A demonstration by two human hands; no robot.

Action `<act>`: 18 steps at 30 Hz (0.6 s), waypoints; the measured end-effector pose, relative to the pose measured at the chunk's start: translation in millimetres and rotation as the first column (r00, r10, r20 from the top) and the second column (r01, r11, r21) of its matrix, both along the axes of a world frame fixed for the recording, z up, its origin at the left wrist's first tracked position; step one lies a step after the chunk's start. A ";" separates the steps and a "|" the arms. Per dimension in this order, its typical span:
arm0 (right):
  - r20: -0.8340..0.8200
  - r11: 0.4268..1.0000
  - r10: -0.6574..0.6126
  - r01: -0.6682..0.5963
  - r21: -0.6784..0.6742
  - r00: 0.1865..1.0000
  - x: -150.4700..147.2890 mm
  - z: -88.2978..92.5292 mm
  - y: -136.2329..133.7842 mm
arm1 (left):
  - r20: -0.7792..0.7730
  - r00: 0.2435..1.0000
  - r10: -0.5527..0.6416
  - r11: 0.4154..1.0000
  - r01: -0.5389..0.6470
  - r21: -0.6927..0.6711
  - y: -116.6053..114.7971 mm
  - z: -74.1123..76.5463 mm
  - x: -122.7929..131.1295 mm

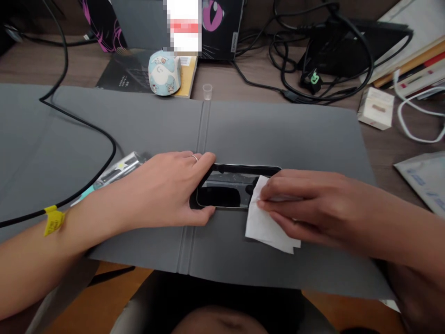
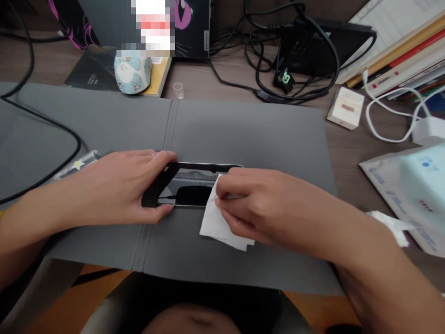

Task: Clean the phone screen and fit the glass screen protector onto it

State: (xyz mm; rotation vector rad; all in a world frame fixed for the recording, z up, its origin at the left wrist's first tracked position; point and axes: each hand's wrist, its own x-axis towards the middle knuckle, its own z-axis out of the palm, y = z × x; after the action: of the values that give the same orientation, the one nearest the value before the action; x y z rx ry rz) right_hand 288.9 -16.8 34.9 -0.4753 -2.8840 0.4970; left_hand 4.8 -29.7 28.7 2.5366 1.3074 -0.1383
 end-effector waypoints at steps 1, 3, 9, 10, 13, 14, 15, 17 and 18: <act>0.018 0.999 0.002 -0.001 -0.039 1.000 5.2 1.7 3.0 | -0.001 1.000 0.001 1.000 -0.001 -0.005 0.2 -0.2 -0.6; 0.052 0.996 -0.009 0.013 -0.093 0.999 15.1 6.1 7.6 | 0.001 1.000 -0.002 1.000 0.002 -0.014 1.0 -0.8 -1.7; 0.134 0.979 -0.060 0.085 -0.187 0.989 28.6 16.7 9.2 | 0.013 1.000 0.001 1.000 0.000 -0.019 3.5 -3.0 -4.3; 0.138 0.978 -0.062 0.088 -0.188 0.989 28.0 16.6 8.4 | 0.011 1.000 -0.002 1.000 0.002 -0.018 3.7 -3.2 -4.4; 0.118 0.986 -0.037 0.055 -0.155 0.992 20.9 12.5 4.7 | 0.005 1.000 -0.012 1.000 0.012 -0.017 4.2 -3.4 -4.1; 0.100 0.990 -0.022 0.036 -0.138 0.995 17.0 10.4 3.0 | 0.004 1.000 -0.011 1.000 0.012 -0.019 4.3 -3.3 -3.9; 0.083 0.992 -0.009 0.019 -0.124 0.996 12.7 8.2 1.1 | 0.003 1.000 -0.009 1.000 0.009 -0.022 4.5 -3.1 -3.7; 0.047 0.995 0.009 -0.004 -0.103 0.999 3.1 4.3 -3.3 | 0.002 1.000 0.000 0.999 0.000 -0.034 4.7 -2.8 -3.3; 0.037 0.995 0.014 -0.010 -0.096 0.999 -1.8 2.7 -5.4 | 0.001 1.000 0.005 0.999 -0.004 -0.041 4.8 -2.6 -3.1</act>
State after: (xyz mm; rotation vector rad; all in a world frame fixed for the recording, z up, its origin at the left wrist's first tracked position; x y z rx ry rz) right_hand 287.1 -22.2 37.6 -0.4871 -2.9106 0.6378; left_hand 1.6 -24.9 26.1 2.4992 1.2964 -0.1604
